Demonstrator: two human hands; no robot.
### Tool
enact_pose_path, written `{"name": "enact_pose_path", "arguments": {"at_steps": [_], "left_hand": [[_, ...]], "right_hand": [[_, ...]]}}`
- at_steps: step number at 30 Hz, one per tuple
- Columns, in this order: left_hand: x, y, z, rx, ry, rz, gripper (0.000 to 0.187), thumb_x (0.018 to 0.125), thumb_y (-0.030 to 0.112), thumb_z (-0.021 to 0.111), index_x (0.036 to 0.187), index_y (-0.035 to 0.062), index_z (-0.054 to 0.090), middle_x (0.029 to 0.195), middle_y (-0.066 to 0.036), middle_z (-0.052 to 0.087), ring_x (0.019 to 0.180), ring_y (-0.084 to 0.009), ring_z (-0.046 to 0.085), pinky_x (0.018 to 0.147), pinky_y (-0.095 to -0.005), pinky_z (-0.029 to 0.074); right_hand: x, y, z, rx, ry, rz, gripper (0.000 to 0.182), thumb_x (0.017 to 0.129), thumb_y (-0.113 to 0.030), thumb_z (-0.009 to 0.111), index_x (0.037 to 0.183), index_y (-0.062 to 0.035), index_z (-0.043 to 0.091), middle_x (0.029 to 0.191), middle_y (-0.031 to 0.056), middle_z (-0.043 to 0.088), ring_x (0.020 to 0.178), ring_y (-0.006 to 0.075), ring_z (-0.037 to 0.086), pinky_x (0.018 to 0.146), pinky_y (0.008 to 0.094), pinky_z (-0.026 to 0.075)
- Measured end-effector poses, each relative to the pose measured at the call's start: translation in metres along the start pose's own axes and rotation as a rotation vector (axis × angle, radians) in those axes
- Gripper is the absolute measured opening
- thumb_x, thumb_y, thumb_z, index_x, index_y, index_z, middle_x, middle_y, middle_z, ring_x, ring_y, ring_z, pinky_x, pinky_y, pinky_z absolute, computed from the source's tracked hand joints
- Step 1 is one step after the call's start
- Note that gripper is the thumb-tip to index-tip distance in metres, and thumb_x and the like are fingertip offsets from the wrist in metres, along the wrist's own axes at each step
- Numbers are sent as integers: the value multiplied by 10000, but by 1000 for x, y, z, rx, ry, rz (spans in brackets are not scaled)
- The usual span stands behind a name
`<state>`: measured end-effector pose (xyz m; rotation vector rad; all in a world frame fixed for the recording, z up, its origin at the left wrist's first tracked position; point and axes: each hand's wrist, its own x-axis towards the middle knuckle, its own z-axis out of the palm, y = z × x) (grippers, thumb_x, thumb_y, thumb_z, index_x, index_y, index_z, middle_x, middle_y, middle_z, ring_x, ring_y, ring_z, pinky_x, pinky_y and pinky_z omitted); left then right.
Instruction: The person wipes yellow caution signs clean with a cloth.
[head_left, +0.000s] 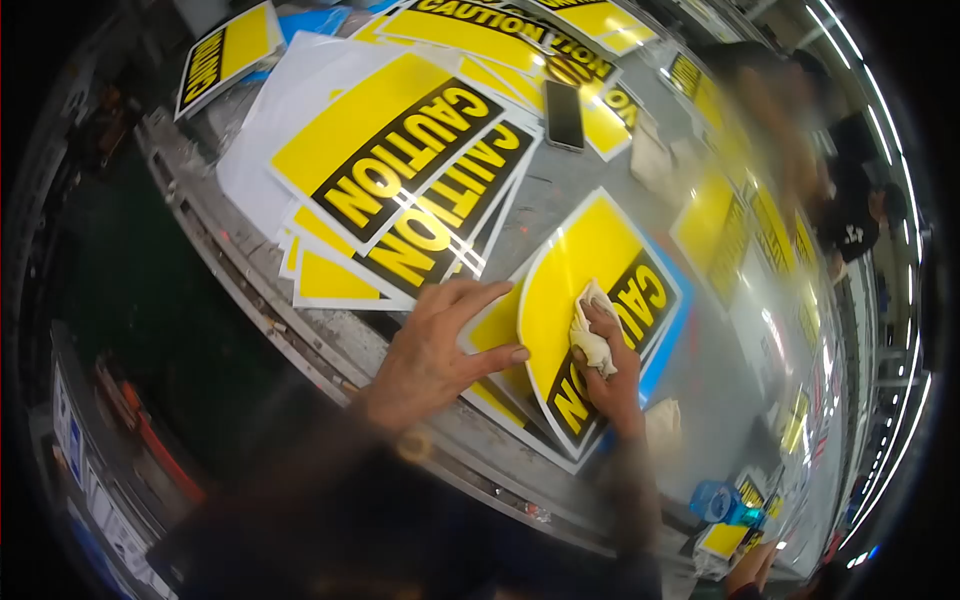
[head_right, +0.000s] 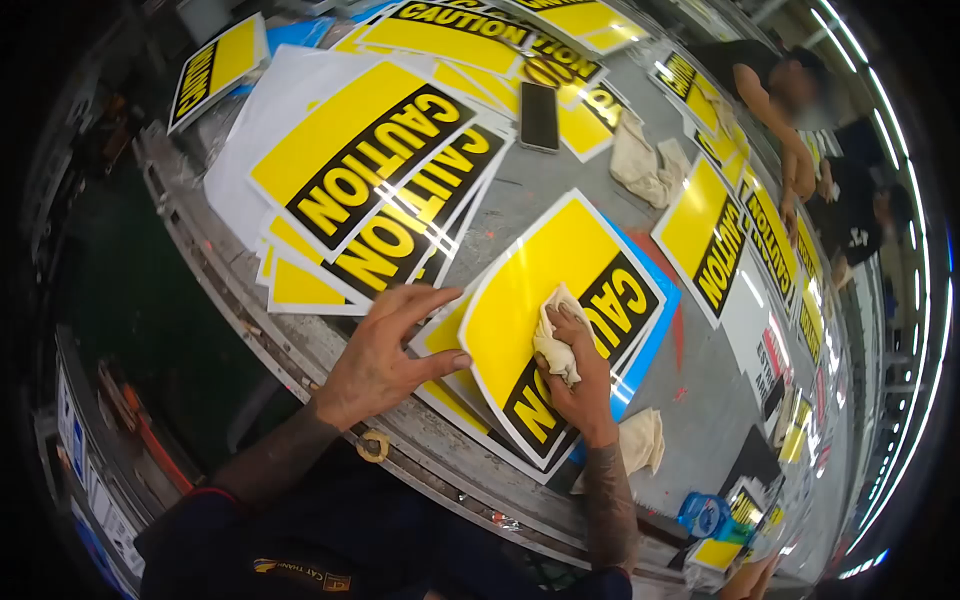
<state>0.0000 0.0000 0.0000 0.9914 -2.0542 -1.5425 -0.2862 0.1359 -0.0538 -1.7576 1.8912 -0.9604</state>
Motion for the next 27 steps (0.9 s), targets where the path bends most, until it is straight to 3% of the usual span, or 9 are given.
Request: {"name": "enact_pose_path", "arguments": {"at_steps": [3,6,9,15,17,20,21,24,27], "left_hand": [[-5,-7,-28,463,115,336,569,989,283,807,1482,41,656,1537,-197,552,1363,-346,527,1131,-445,458],[-11,2,16,-961,-113,-263,625,1103,142,607,1656,-22,364,1508,-146,599,1352,-296,631,1168,-438,520],[-15,-23,35,-1274,-75,-454,547,1132,165,563,1616,-11,380,1550,-178,567,1387,-330,619,1148,-506,553],[-3,-39,43,-944,-150,-574,479,1130,84,545,1583,-3,419,1535,-163,580,1375,-320,627,1099,-483,598],[-5,-56,38,-643,-244,-295,480,1110,45,570,1566,-14,430,1507,-183,598,1345,-338,653,1043,-480,642],[-3,-52,37,-721,-209,-420,458,1097,20,580,1531,-34,446,1469,-210,619,1300,-367,683,1018,-508,660],[-8,-55,40,-780,-173,-439,451,1098,20,576,1526,-38,446,1468,-211,620,1303,-369,681,1014,-508,661],[-6,-49,41,-909,-94,-478,443,1099,8,560,1522,-44,439,1463,-213,623,1310,-374,675,992,-507,670],[-7,-57,40,-674,-171,-354,465,1098,4,555,1541,-27,416,1492,-216,596,1311,-374,674,983,-507,674]], "right_hand": [[11,-5,39,123,84,-31,364,904,-17,763,1224,-38,591,1510,194,643,1467,443,544,1218,467,437],[0,-1,4,24,58,-28,369,900,-53,766,1225,-49,591,1525,189,629,1483,435,519,1229,471,427],[-3,-1,9,34,74,-13,431,871,-47,766,1264,-58,591,1556,180,601,1474,428,521,1216,483,443],[-31,-71,44,7,-271,-305,584,891,-86,782,1436,-50,573,1602,204,528,1510,406,487,1278,488,366],[-15,-32,24,29,-226,-141,606,893,-118,794,1455,-68,574,1603,199,532,1516,386,488,1272,478,381],[28,65,-35,-244,153,131,646,930,-130,779,1520,-40,532,1570,210,571,1405,332,601,1163,440,503],[45,75,-59,147,144,443,636,950,-157,769,1525,-29,529,1558,211,582,1430,349,578,1185,447,480],[27,57,-18,-142,116,-48,591,962,-191,764,1495,-38,559,1560,216,568,1488,371,516,1276,461,369],[11,29,-19,-115,-80,-53,592,968,-162,737,1518,-64,543,1587,205,543,1513,369,487,1286,459,349]]}}
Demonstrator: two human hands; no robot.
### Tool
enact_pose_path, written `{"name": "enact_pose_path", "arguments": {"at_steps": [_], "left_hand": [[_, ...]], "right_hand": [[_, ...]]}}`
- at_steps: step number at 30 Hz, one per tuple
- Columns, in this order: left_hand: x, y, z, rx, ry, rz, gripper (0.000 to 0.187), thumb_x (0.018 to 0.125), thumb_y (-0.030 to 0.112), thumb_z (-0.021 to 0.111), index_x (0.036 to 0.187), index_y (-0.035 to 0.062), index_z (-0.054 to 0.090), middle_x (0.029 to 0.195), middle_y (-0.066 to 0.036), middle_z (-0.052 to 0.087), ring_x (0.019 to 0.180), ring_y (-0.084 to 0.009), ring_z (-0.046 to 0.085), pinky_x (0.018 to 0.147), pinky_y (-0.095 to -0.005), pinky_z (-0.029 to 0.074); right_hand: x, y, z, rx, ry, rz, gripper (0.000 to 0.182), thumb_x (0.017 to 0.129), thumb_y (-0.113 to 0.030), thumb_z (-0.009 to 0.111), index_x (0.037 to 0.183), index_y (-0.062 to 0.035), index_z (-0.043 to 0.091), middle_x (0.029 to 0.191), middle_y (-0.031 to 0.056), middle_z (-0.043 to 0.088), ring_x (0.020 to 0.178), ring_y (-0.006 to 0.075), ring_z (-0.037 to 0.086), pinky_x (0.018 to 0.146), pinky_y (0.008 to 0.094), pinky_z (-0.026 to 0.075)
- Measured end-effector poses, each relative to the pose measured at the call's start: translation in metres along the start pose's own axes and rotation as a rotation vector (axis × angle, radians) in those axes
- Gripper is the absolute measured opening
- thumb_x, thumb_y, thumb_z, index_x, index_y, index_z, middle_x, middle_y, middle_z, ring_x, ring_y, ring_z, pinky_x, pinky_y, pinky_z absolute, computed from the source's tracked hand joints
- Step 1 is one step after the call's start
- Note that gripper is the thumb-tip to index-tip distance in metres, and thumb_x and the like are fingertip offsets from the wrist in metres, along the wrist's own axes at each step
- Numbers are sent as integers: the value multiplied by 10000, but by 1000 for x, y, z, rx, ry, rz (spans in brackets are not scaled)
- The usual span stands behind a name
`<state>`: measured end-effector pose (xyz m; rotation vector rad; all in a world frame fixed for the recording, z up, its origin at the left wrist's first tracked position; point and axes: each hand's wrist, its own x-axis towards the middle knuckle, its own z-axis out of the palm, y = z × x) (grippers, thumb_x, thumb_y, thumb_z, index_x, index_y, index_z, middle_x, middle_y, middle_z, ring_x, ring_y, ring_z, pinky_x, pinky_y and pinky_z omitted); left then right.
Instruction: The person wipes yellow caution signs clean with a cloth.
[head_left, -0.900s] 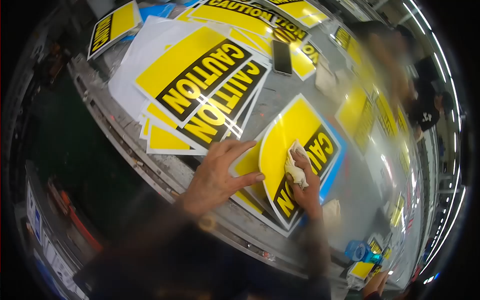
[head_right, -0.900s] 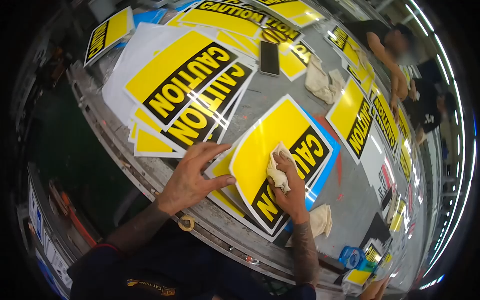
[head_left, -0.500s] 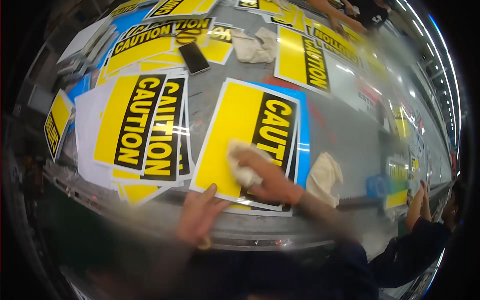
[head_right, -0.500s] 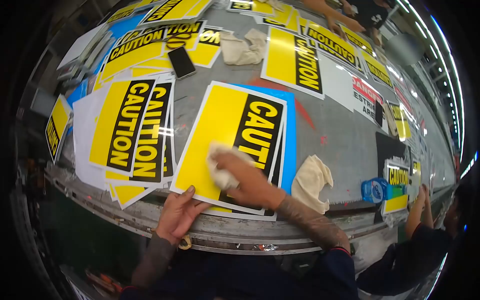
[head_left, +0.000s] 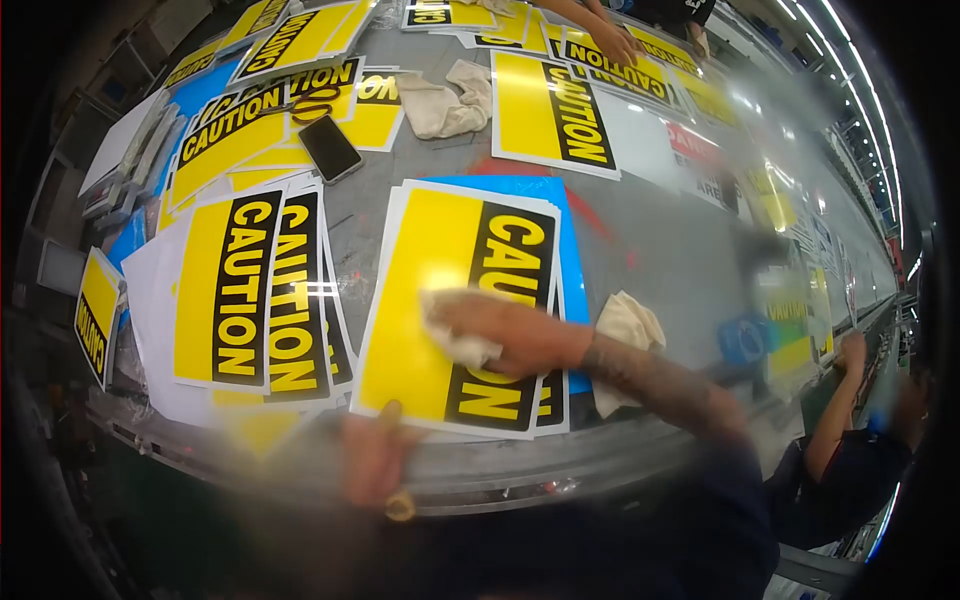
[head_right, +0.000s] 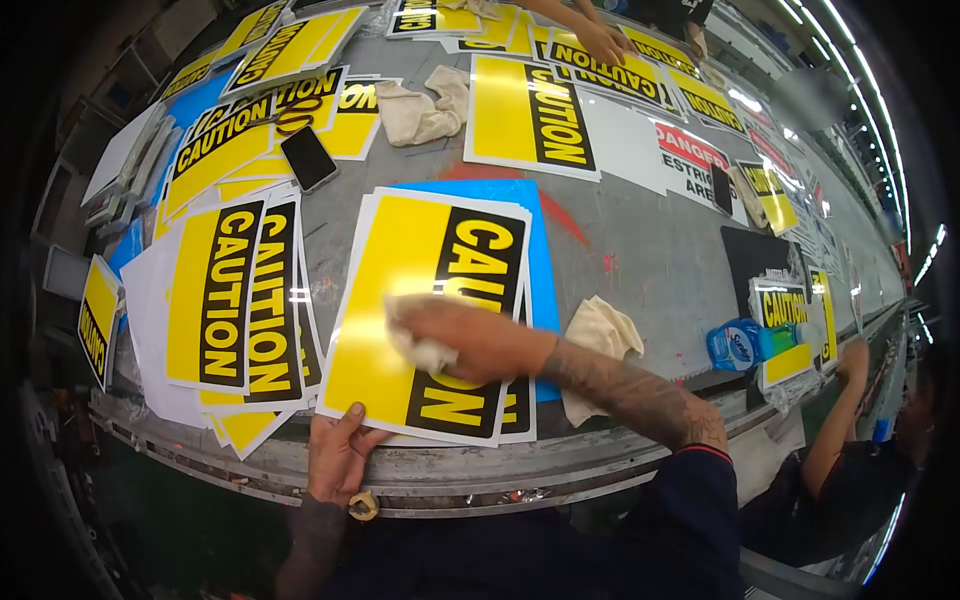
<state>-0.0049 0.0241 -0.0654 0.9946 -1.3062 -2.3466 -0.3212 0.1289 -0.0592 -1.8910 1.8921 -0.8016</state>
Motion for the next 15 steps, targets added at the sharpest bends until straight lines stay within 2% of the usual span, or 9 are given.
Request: {"name": "enact_pose_path", "arguments": {"at_steps": [1,2,3,6,7,8,10,12,15], "left_hand": [[4,-13,-9,111,-34,88,465,1099,6,556,1540,-27,413,1493,-216,595,1309,-374,675,982,-507,675],[4,-17,-12,148,-41,108,461,1100,8,553,1538,-27,412,1489,-215,597,1306,-371,676,979,-503,677],[4,-22,-16,185,-46,129,457,1102,9,551,1535,-26,412,1485,-213,598,1304,-369,678,977,-499,678],[3,-20,-18,177,-43,118,452,1105,21,550,1534,-21,414,1479,-208,602,1299,-363,682,971,-486,682],[3,-16,-15,117,-24,91,455,1105,29,553,1536,-17,417,1477,-206,604,1297,-360,684,969,-481,683],[3,-12,-11,57,-2,65,457,1105,36,557,1538,-13,420,1476,-203,605,1295,-357,686,967,-475,684],[1,3,2,-210,82,-98,468,1105,58,572,1544,-1,421,1477,-196,605,1303,-354,680,984,-487,675],[0,-7,-7,29,-71,34,482,1118,115,572,1566,32,416,1521,-178,565,1375,-360,620,1052,-562,619],[4,-11,-3,-7,-116,-54,487,1111,115,592,1564,35,428,1520,-174,563,1367,-362,621,1059,-577,611]], "right_hand": [[-9,7,-6,14,-13,45,584,978,-154,719,1527,-69,540,1586,203,543,1512,374,487,1284,454,351],[-7,42,-21,-9,143,147,564,988,-130,701,1522,-47,538,1580,211,545,1494,399,496,1265,446,379],[2,57,-45,126,244,332,582,965,-108,717,1512,-28,533,1586,215,537,1485,415,497,1246,449,404],[-18,37,-35,0,170,414,595,938,-88,737,1498,-29,545,1597,218,526,1499,410,481,1237,450,419],[-32,27,-7,7,202,224,623,899,-75,770,1484,-35,559,1596,222,526,1508,409,474,1267,467,385],[-37,-11,4,-28,129,127,662,861,-44,788,1482,-34,562,1603,232,518,1534,402,446,1305,480,328],[-54,-47,27,-35,-52,29,671,858,-79,802,1475,-5,552,1664,261,435,1605,393,346,1353,483,243],[-53,-66,38,60,-17,75,570,853,-56,793,1379,-13,576,1698,247,391,1624,405,299,1368,488,196],[-48,-79,42,211,68,119,568,860,-31,780,1382,-6,557,1712,234,372,1632,403,276,1363,493,208]]}}
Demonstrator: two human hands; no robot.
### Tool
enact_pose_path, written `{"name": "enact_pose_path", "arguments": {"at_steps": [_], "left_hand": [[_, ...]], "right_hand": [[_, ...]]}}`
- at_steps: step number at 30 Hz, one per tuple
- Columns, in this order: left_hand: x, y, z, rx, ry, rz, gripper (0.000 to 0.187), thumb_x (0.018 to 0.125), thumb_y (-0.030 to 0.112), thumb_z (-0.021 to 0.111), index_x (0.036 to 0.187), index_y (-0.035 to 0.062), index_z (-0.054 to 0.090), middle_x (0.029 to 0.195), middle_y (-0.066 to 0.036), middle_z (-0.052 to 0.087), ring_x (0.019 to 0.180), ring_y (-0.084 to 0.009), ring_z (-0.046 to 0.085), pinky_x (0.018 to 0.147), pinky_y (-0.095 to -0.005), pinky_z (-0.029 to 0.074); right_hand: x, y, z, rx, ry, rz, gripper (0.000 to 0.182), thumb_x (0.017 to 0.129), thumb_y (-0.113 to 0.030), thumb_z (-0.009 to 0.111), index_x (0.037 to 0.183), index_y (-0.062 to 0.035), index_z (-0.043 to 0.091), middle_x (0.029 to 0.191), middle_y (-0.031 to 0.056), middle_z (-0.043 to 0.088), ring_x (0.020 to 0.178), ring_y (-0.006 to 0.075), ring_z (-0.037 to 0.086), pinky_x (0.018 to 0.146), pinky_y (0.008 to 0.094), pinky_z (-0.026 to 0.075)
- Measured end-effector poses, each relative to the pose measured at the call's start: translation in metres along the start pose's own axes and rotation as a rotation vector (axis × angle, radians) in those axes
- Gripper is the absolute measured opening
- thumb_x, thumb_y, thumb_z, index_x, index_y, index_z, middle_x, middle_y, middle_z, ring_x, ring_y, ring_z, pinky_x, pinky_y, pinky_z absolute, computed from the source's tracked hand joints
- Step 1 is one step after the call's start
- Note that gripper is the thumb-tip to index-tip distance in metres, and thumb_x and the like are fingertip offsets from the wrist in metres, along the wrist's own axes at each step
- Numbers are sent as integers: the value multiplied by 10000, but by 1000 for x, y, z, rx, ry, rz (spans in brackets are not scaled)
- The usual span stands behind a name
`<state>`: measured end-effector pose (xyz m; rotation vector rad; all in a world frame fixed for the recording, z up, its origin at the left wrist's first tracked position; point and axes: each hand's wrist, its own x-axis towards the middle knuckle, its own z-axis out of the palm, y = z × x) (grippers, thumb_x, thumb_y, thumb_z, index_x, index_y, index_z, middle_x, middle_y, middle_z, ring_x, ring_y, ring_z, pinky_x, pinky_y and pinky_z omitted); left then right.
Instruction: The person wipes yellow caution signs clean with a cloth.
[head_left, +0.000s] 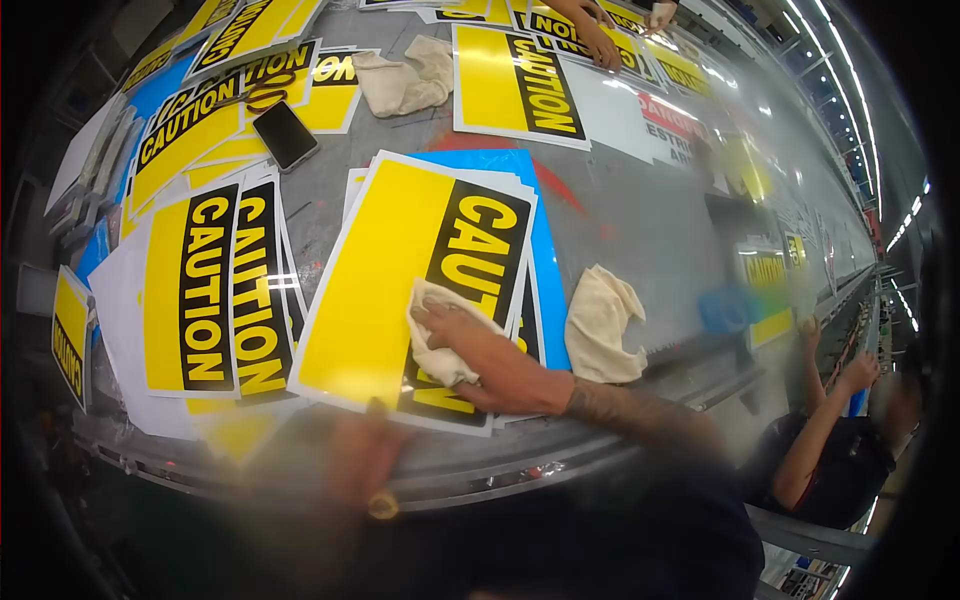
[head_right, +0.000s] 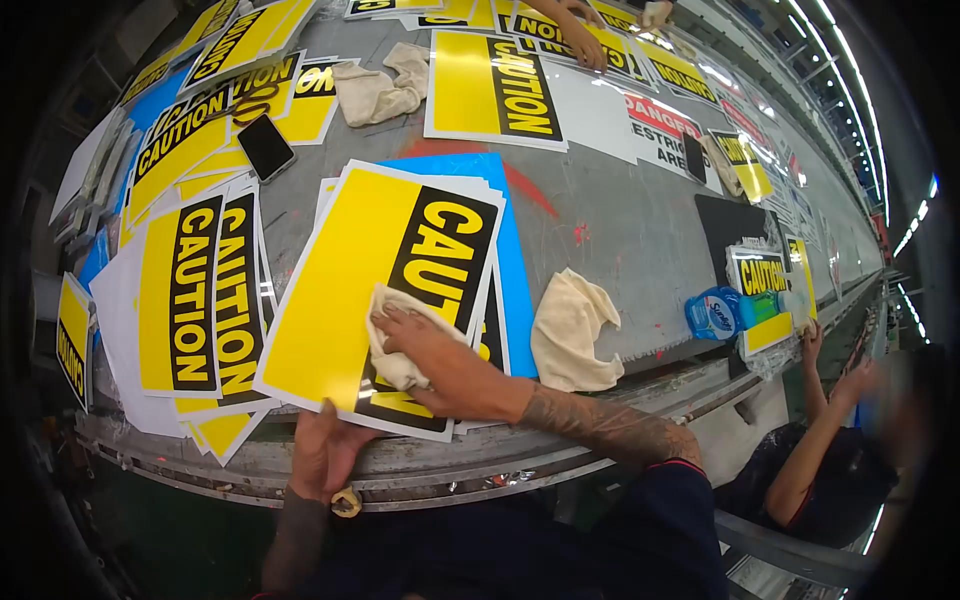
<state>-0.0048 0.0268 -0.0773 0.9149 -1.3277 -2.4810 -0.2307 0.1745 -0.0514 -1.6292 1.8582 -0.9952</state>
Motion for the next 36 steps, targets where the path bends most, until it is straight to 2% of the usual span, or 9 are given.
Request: {"name": "enact_pose_path", "arguments": {"at_steps": [5,7,10,14,17,19,25,29,36], "left_hand": [[10,-8,8,-29,70,-38,489,1073,38,642,1529,5,468,1450,-190,623,1270,-358,696,1011,-542,653],[6,-10,8,-32,78,-16,479,1069,22,643,1517,-6,478,1434,-197,638,1259,-359,706,1002,-537,660],[10,-11,4,-38,70,-2,472,1071,27,642,1513,-10,479,1439,-199,638,1271,-361,701,1006,-542,657],[8,-7,6,-30,73,-23,471,1076,36,640,1516,-4,477,1447,-197,635,1281,-355,697,1015,-540,653],[8,-10,2,-14,53,-17,468,1080,39,634,1519,2,474,1449,-197,633,1286,-350,694,1020,-537,650],[7,-8,4,-11,45,-8,463,1083,37,628,1518,3,474,1446,-198,634,1285,-350,694,1023,-536,650],[6,-6,5,17,45,-16,445,1085,29,620,1505,-6,478,1427,-200,644,1274,-356,700,1018,-521,655],[6,-4,6,47,65,-40,441,1083,24,619,1500,-4,479,1428,-197,641,1270,-354,700,1009,-523,657],[3,2,9,1,74,-64,478,1071,31,631,1517,-4,462,1436,-200,623,1261,-365,699,1002,-531,657]], "right_hand": [[11,36,-26,-171,-15,-69,635,887,-2,746,1486,-65,543,1536,211,579,1475,410,521,1230,507,440],[18,69,-74,-198,220,378,652,900,-24,740,1516,-100,540,1426,183,659,1349,392,636,1105,499,546],[10,97,-95,-456,325,236,660,903,-68,756,1527,-106,543,1417,186,677,1306,391,670,1051,499,575],[-9,51,-61,-453,90,-14,647,868,-121,795,1479,-112,585,1441,181,669,1339,394,642,1283,530,377],[-1,77,-97,-533,149,199,642,844,-102,800,1450,-59,593,1379,198,695,1291,404,660,1260,566,390],[-6,49,-69,-457,225,77,600,859,-112,787,1428,-57,605,1358,218,700,1254,356,688,1264,556,384],[2,75,-86,-529,240,215,609,849,-97,805,1421,-40,601,1426,208,676,1292,448,641,1219,500,454],[-29,12,-26,-340,29,141,727,807,-83,845,1478,-59,566,1517,245,594,1468,393,532,1219,465,461],[-49,-6,-23,-144,-48,-18,748,825,-78,830,1515,-49,542,1495,228,621,1410,381,601,1155,467,523]]}}
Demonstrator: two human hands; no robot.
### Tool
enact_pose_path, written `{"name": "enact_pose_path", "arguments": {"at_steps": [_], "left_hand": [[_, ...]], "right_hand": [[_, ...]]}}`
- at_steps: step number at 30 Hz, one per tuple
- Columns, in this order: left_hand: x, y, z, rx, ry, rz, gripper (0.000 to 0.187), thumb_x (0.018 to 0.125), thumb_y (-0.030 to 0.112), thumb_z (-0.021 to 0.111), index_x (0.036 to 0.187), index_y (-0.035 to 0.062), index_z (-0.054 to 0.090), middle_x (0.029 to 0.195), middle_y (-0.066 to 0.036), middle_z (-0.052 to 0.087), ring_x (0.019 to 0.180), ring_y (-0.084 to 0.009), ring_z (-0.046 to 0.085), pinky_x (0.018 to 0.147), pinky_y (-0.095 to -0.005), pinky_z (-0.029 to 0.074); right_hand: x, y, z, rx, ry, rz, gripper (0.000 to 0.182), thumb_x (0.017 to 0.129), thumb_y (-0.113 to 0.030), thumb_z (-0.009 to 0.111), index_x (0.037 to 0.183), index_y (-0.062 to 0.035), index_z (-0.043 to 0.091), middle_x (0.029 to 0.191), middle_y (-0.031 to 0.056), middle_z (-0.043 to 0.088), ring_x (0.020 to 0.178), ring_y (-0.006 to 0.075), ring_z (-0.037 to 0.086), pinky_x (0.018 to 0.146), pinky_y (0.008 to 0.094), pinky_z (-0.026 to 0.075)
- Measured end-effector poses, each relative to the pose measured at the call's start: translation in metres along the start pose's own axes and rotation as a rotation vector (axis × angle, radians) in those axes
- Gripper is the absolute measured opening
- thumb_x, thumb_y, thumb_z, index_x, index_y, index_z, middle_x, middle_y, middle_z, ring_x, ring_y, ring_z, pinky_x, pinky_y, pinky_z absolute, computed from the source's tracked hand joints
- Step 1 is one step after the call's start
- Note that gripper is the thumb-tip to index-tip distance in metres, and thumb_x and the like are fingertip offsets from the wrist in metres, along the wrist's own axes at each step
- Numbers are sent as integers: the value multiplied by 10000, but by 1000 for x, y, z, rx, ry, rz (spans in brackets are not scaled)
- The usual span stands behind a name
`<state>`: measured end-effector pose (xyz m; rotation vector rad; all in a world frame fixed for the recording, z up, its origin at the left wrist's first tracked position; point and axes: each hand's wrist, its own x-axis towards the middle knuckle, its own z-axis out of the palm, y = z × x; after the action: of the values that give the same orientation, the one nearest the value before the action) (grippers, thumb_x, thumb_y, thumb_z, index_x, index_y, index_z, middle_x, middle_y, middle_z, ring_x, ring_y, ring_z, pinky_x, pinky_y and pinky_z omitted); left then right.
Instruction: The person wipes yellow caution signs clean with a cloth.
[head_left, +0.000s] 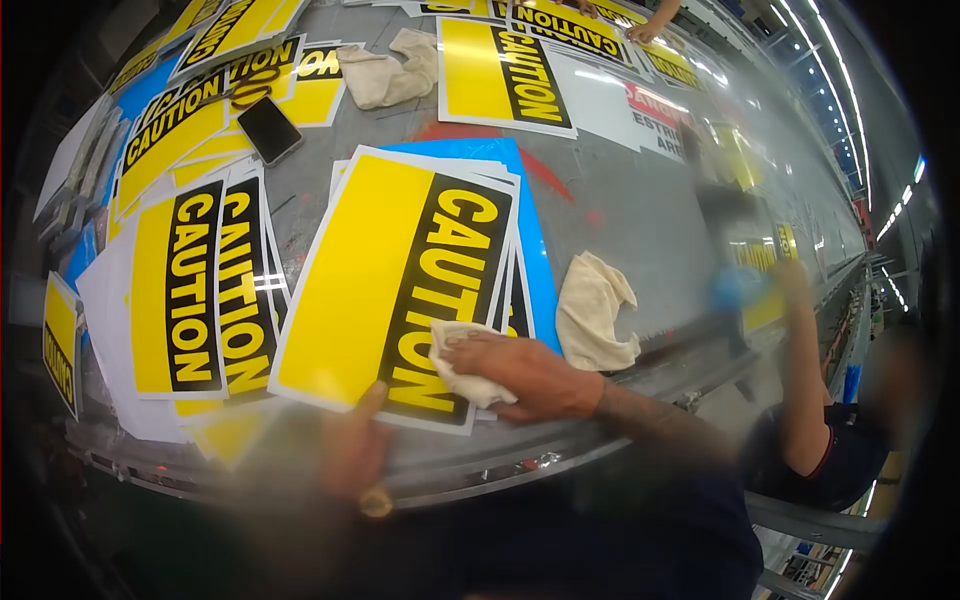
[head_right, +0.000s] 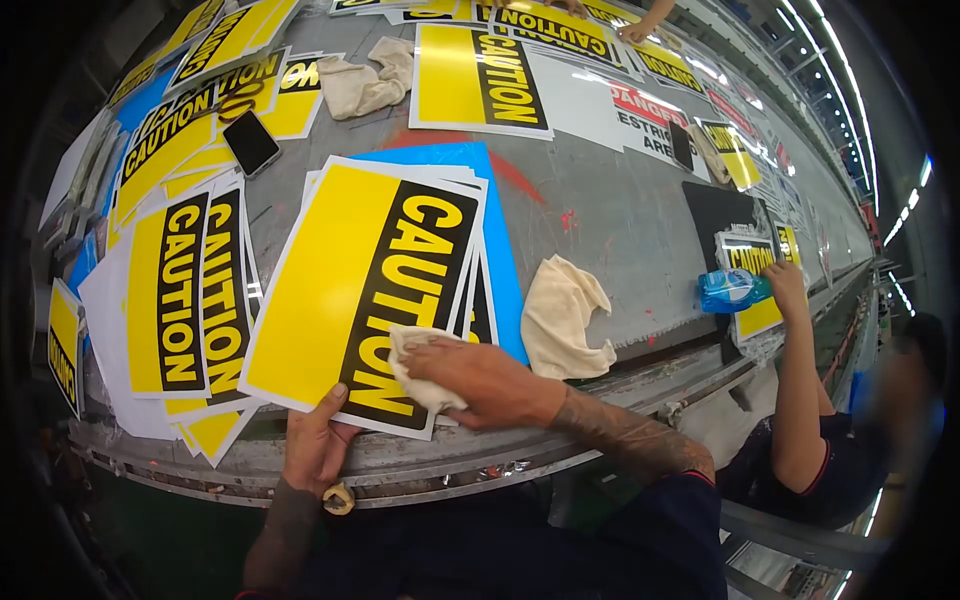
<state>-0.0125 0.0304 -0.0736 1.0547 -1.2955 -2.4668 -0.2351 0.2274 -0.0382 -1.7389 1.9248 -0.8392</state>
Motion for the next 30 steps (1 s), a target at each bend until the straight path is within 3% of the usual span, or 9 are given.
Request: {"name": "enact_pose_path", "arguments": {"at_steps": [1,3,5,6,8,14,24,28,30], "left_hand": [[-1,4,0,-51,-3,-23,487,1069,38,632,1520,-11,455,1434,-204,623,1257,-371,701,999,-535,658],[-7,12,0,-262,28,-103,504,1066,48,630,1528,-23,443,1433,-212,621,1249,-380,704,993,-540,661],[-15,20,-10,-146,48,3,536,1052,44,642,1543,-14,434,1449,-214,614,1264,-386,695,1008,-553,651],[-20,24,-15,-88,63,55,552,1045,42,647,1550,-10,430,1457,-215,611,1271,-389,690,1016,-560,645],[-23,36,-24,3,58,202,598,1028,48,672,1568,-1,419,1470,-210,607,1296,-397,675,1053,-584,617],[-28,56,-20,23,138,390,684,978,61,726,1594,50,429,1501,-163,606,1352,-380,638,1129,-597,552],[-32,49,-22,-10,156,427,713,926,38,738,1583,64,463,1481,-135,629,1351,-358,631,1148,-595,524],[-33,56,-8,144,240,417,697,926,12,695,1581,57,463,1482,-132,626,1350,-345,624,1162,-541,514],[-34,57,-4,183,307,317,669,927,6,676,1563,37,470,1480,-138,619,1349,-334,619,1161,-492,512]], "right_hand": [[-3,7,-11,33,15,-3,733,830,-72,822,1509,-44,548,1502,226,620,1394,382,616,1140,464,535],[-13,10,-33,213,349,224,524,906,-93,769,1406,-13,633,1327,199,727,1269,311,717,1035,405,576],[-31,27,-51,-18,730,315,346,987,-140,733,1298,-2,673,1160,152,759,1072,242,738,915,353,570],[-34,36,-49,314,913,455,312,1013,-142,721,1287,-1,675,1128,114,748,1036,185,701,909,337,554],[-41,47,-54,499,1050,496,302,1024,-161,731,1274,-1,676,1112,70,727,1057,140,659,931,319,534],[-46,51,-51,169,876,515,307,957,-140,783,1214,3,695,1070,141,762,1005,231,714,899,365,535],[-47,48,-62,192,806,489,307,953,-138,784,1214,-3,697,1040,135,771,981,223,726,893,370,539],[-49,49,-60,305,782,534,433,995,-202,761,1354,-16,605,1229,140,708,1154,218,673,1001,369,518],[-48,45,-59,473,782,543,530,1058,-385,631,1429,-25,516,1327,145,614,1231,218,595,1054,365,480]]}}
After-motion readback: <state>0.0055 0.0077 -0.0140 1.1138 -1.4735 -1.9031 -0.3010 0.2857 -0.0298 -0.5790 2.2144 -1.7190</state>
